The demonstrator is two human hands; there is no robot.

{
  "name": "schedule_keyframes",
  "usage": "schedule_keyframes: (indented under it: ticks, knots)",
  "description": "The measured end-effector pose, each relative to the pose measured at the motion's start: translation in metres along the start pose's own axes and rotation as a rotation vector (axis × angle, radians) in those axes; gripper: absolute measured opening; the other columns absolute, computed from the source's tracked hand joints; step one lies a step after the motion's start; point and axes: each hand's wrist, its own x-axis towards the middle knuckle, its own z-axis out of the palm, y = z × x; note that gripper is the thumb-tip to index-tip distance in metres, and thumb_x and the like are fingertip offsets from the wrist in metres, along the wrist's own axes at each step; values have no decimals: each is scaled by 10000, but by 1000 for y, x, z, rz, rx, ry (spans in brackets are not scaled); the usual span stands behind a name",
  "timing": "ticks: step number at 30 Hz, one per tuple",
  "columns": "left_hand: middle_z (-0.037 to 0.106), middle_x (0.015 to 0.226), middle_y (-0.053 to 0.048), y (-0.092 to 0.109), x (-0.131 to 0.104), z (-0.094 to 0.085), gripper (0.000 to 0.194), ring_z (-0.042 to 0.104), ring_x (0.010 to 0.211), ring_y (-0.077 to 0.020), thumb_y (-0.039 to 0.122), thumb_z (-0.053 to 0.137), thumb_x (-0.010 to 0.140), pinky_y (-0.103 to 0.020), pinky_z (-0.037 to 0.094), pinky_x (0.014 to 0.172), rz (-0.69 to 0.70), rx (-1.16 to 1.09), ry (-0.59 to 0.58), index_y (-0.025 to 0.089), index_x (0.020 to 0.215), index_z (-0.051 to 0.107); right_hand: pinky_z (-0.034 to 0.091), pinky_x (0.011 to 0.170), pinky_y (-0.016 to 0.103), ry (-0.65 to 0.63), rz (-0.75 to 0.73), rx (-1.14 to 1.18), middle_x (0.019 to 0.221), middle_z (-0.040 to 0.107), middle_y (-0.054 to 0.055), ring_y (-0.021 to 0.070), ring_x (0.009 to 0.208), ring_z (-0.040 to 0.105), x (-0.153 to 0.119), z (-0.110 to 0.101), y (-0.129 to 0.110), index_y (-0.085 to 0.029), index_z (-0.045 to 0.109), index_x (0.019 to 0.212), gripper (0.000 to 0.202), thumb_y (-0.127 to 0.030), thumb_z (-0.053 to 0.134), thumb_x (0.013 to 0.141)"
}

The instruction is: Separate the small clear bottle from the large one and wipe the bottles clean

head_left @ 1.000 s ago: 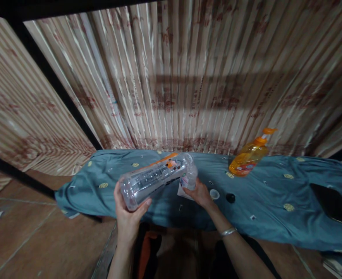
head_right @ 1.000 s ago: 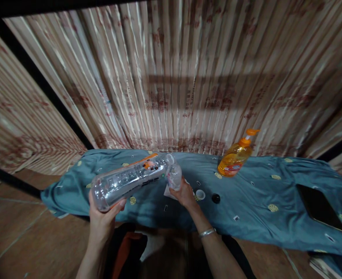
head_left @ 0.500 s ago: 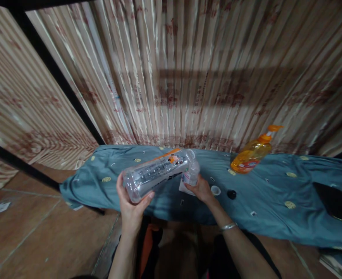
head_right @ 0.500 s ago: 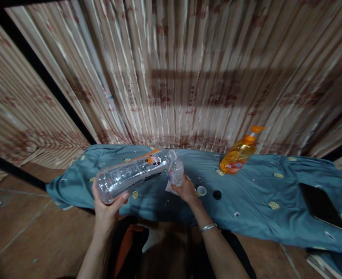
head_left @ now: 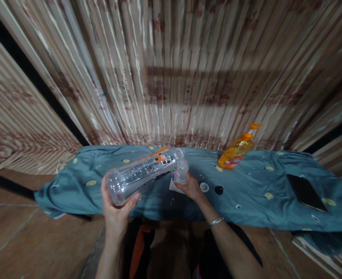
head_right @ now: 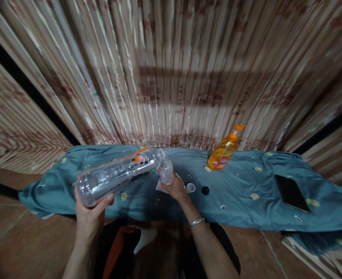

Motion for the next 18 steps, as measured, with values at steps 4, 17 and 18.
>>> schedule_keyframes:
  ticks: [4, 17, 18]
  knots:
    - [570, 1496, -126, 0, 0, 1, 1176, 684, 1155, -276, 271, 1021, 494, -319, 638, 836, -48, -19, 22, 310, 1541, 487, 594, 912, 352, -14, 2, 1, 1151, 819, 107, 309, 1089, 784, 0, 0, 1, -200, 633, 1300, 548, -313, 837, 804]
    - [595, 1464, -94, 1, -1, 1, 1128, 712, 936, -172, 257, 1005, 532, -273, 631, 759, -63, -11, 23, 341, 1538, 501, 588, 910, 346, -21, 22, -42, 1140, 814, 147, 315, 1084, 783, -1, -3, -5, -130, 636, 1303, 573, -335, 835, 806]
    - [591, 1472, -95, 1, -1, 1, 1134, 713, 942, -175, 253, 1005, 533, -276, 633, 762, -69, -11, 19, 345, 1541, 496, 591, 899, 346, -17, 18, -37, 1130, 816, 144, 315, 1072, 786, -1, -2, -4, -135, 639, 1300, 569, -335, 835, 804]
